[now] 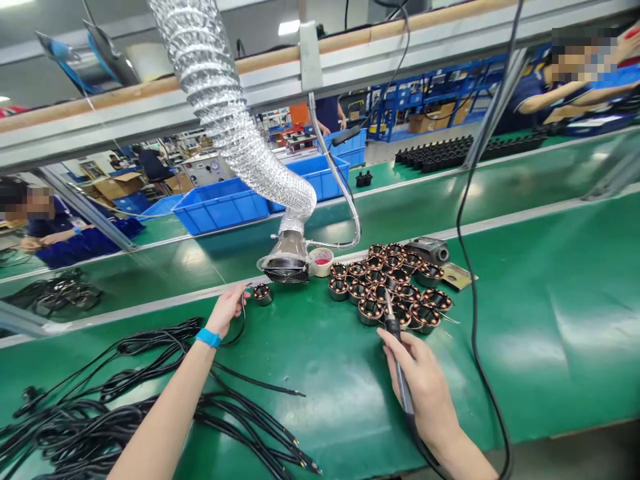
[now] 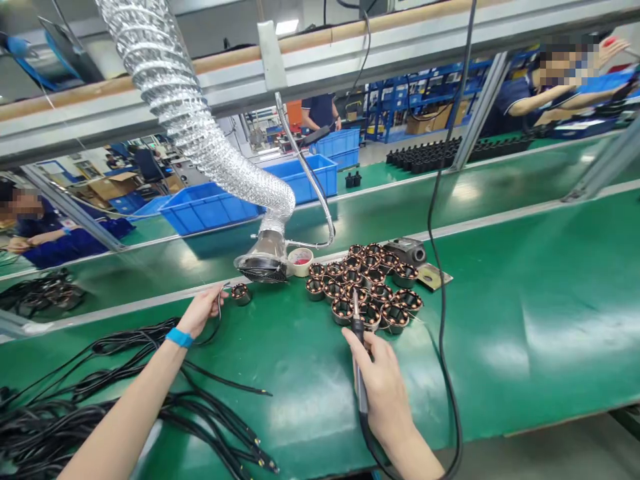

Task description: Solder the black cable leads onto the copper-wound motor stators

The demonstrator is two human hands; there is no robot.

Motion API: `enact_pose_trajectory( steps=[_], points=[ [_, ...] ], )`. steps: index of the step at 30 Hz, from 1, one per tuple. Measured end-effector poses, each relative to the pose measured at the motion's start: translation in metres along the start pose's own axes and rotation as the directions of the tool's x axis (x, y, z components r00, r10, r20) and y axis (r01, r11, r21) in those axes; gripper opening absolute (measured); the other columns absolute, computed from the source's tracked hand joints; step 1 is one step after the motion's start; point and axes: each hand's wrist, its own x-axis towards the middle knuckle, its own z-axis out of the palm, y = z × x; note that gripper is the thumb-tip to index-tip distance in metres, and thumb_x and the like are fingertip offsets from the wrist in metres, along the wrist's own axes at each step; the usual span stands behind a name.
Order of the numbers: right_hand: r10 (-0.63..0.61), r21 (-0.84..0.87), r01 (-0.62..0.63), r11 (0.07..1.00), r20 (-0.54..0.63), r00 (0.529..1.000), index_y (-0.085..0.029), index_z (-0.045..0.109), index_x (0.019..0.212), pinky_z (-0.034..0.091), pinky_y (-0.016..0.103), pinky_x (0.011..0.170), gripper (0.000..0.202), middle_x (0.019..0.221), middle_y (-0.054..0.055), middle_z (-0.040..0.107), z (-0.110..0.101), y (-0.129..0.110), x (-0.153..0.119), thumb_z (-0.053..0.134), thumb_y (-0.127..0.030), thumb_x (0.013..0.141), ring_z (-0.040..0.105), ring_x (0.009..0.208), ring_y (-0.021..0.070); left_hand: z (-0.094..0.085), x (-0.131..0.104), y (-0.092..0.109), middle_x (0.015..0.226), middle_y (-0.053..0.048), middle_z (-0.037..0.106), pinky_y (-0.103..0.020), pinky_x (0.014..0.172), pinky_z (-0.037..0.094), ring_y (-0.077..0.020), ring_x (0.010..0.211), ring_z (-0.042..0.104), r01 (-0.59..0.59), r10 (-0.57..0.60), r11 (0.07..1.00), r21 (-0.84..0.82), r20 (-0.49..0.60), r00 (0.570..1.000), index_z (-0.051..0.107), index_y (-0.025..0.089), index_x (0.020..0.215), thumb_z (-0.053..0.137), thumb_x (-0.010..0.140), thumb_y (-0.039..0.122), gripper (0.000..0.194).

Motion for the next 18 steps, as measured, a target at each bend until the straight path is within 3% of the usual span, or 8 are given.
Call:
enact_pose_trajectory(
  steps=[3,7,12,13,15,18],
  points=[
    [-0.036,0.144,0.026,0.989,0.067,0.997,-0.035,0.040,0.146,0.056,0.042,0.088,0.058,0.121,0.012,0.054,0.003,-0.012,0.000,0.042,-0.011,0.093,0.061,0.108,0.0259,-0.011,-0.015,-0.001,0.058,0.005,0.046,-0.020,0.041,0.015,-0.0022,0.043,0.026,-0.019,0.019,1.000,0.010,-0.050,0.999,0.069,0.005,0.080,0.079,0.061,0.059,0.058],
    [-0.204,0.368,0.090,0.926,0.283,0.937,-0.028,0.045,0.140,0.054,0.034,0.091,0.053,0.123,0.011,0.052,0.000,-0.048,0.028,0.041,-0.005,0.092,0.059,0.110,0.0200,-0.020,-0.041,0.009,0.068,0.003,0.052,-0.021,0.046,0.025,-0.0053,0.051,0.034,-0.109,0.108,0.994,-0.015,-0.044,0.993,0.070,0.008,0.092,0.086,0.057,0.047,0.054],
    [-0.431,0.484,0.226,0.845,0.368,0.824,-0.027,0.050,0.130,0.051,0.028,0.084,0.056,0.112,0.004,0.056,0.015,-0.081,0.076,0.046,0.002,0.083,0.057,0.094,0.0149,-0.004,-0.075,0.012,0.061,0.003,0.051,-0.024,0.055,0.036,-0.0117,0.054,0.046,-0.273,0.266,0.956,0.103,0.080,0.961,0.070,0.014,0.097,0.063,0.085,0.049,0.038],
    [-0.435,0.469,0.245,0.848,0.355,0.827,-0.027,0.052,0.128,0.050,0.028,0.084,0.053,0.110,0.003,0.056,0.022,-0.084,0.082,0.048,0.002,0.083,0.057,0.094,0.0152,0.001,-0.081,0.009,0.060,0.003,0.053,-0.024,0.054,0.036,-0.0119,0.052,0.045,-0.299,0.287,0.941,0.158,0.091,0.954,0.069,0.016,0.098,0.060,0.088,0.049,0.036],
    [-0.373,0.411,0.234,0.881,0.298,0.879,-0.026,0.056,0.121,0.049,0.030,0.085,0.042,0.107,0.004,0.056,0.034,-0.089,0.087,0.055,-0.003,0.085,0.056,0.094,0.0172,0.011,-0.091,0.003,0.055,0.004,0.051,-0.024,0.051,0.033,-0.0125,0.047,0.042,-0.335,0.317,0.903,0.269,0.112,0.942,0.071,0.020,0.097,0.058,0.089,0.048,0.032],
    [-0.178,0.333,0.099,0.938,0.213,0.961,-0.021,0.057,0.118,0.051,0.035,0.083,0.038,0.106,0.007,0.055,0.048,-0.097,0.084,0.071,-0.021,0.082,0.057,0.093,0.0213,0.024,-0.097,-0.005,0.050,0.003,0.049,-0.025,0.052,0.032,-0.0155,0.049,0.047,-0.373,0.324,0.846,0.383,0.187,0.927,0.075,0.023,0.091,0.062,0.085,0.045,0.026]
  ],
)
